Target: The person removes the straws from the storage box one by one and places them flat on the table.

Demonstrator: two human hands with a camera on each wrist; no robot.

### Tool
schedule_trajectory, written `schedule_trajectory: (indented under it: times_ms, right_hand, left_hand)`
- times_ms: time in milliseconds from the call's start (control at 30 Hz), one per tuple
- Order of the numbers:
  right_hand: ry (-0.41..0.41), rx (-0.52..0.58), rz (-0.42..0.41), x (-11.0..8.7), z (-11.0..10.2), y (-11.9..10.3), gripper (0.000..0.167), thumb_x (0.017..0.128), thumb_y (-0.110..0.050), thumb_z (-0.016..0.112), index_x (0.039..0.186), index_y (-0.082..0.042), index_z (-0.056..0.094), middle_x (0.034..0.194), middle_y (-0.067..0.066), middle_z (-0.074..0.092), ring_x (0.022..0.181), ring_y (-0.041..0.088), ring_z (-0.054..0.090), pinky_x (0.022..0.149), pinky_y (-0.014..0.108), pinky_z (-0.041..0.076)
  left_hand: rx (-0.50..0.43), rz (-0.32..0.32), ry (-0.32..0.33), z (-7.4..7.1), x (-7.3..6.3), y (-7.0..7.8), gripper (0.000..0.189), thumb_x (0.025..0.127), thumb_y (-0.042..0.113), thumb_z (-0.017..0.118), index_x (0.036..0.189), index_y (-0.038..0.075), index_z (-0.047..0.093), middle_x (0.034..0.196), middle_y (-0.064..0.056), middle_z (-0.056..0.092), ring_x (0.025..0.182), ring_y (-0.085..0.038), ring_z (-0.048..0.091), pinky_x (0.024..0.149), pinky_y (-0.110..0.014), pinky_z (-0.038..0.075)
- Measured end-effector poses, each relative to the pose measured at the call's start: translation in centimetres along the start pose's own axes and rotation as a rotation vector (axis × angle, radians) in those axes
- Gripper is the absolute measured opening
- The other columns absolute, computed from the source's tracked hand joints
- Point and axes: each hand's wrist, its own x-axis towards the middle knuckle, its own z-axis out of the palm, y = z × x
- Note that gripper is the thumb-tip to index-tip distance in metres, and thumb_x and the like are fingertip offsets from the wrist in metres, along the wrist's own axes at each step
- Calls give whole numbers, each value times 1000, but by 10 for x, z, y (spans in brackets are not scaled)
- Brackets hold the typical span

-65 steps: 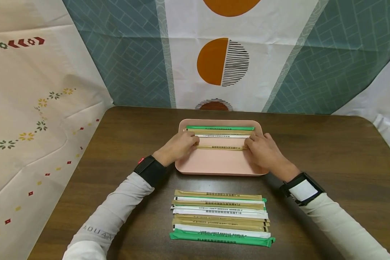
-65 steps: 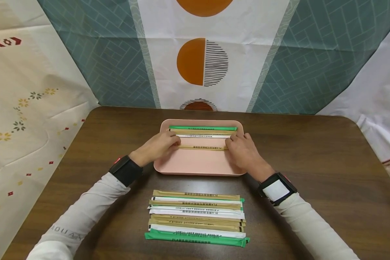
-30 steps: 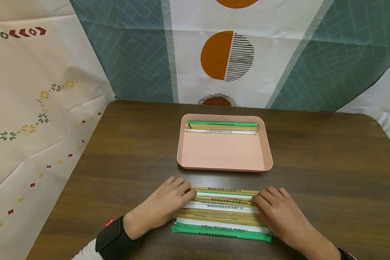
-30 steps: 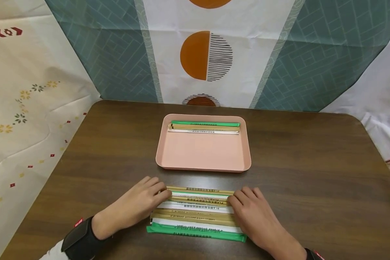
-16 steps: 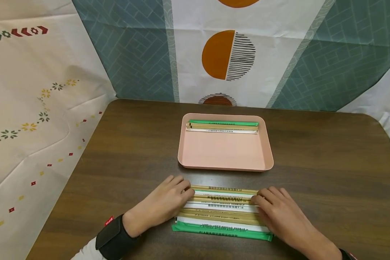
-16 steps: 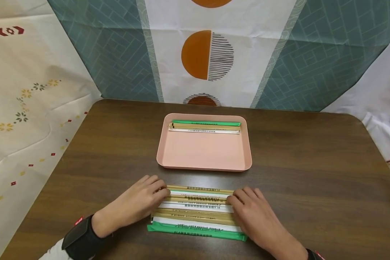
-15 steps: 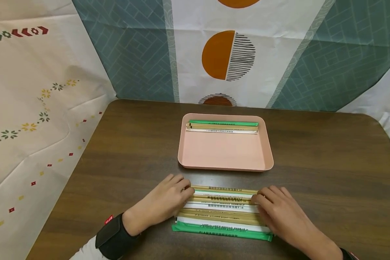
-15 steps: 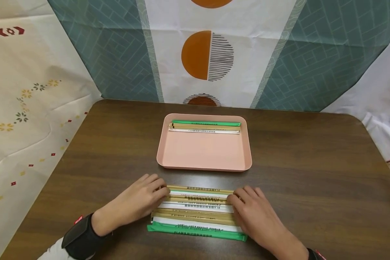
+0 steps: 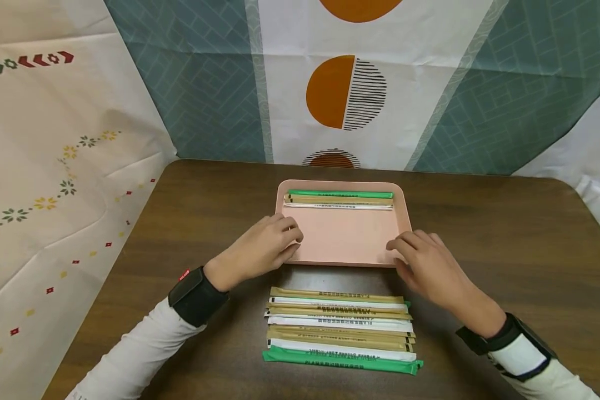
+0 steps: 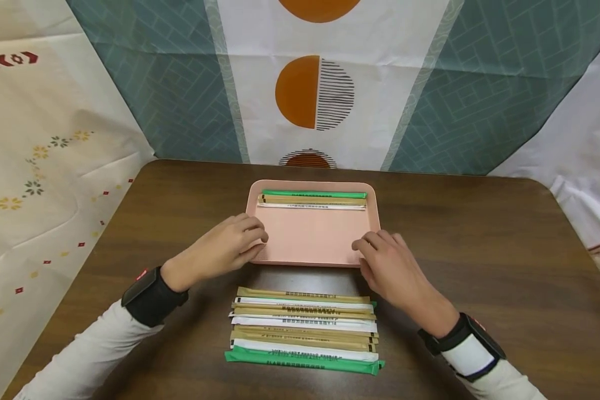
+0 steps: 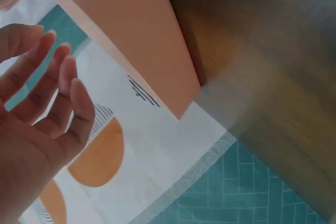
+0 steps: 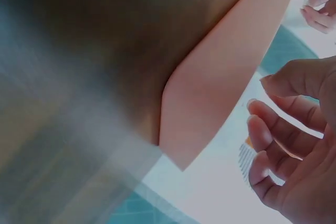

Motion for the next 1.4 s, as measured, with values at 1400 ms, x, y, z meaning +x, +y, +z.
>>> schedule_trajectory:
  times_ms: [1400]
  right_hand:
    - [-176,-122,22,48,46,51,14,79,-3,74,85,0,62,75,11,55,72,26,52,61,39,39]
  left_hand:
    - [214,-103,-223,37,40,-44,8,90,1,63,96,4,68,91,-13,65,88,-26,62,79,-36,51]
